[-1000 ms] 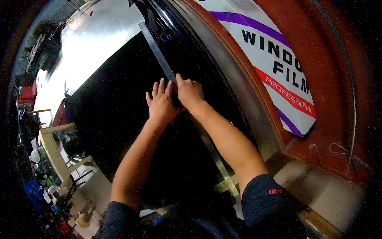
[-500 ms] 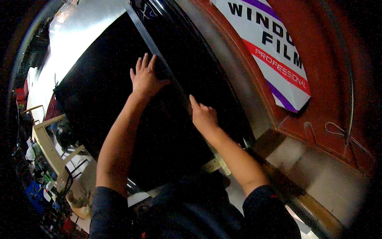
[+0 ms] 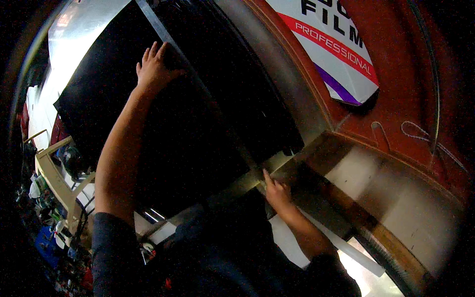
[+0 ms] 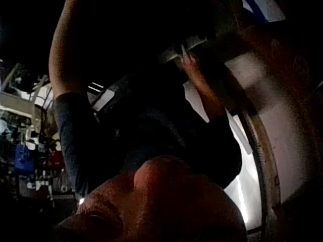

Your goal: The person measures a large sheet of window film on a workbench using a ruler and utility knife, then cuts and peels the film. They carry the cut film outside and place it against the rear window of a white van to check the fit.

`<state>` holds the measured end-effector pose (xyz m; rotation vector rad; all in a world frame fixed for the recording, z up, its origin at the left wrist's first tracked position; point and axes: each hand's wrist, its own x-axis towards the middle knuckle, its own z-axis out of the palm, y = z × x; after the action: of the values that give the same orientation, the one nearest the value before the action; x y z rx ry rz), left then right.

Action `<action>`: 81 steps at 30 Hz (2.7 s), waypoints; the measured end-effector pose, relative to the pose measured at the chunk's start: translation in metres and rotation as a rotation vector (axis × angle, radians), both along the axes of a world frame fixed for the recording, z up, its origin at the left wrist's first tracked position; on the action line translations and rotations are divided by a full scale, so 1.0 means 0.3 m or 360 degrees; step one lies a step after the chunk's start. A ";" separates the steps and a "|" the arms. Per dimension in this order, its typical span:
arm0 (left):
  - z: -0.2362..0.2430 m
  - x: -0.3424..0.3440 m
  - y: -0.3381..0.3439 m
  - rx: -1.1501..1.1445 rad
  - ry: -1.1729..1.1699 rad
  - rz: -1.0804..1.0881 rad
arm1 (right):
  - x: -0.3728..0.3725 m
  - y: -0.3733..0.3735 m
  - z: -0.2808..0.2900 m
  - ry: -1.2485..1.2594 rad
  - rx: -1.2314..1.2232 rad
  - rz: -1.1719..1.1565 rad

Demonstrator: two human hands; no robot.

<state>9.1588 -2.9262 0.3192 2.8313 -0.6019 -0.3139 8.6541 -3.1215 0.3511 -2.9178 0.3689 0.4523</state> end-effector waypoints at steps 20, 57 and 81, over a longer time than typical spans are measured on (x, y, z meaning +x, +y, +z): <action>0.065 -0.033 0.035 0.0004 0.0188 0.0103 | 0.249 -0.269 -0.053 -0.0972 0.1992 -0.2392; 0.043 0.304 -0.558 -0.1829 0.0714 0.0537 | 3.036 -0.817 0.399 -0.1102 -0.0125 0.0095; -0.089 -1.062 1.192 -0.0109 0.0018 0.2045 | 1.429 0.186 -0.029 -0.0500 0.0476 0.0562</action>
<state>8.8403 -2.5685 0.2926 2.5084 1.1583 -0.0435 9.0829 -3.0658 0.3424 -2.6928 -0.2404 0.0742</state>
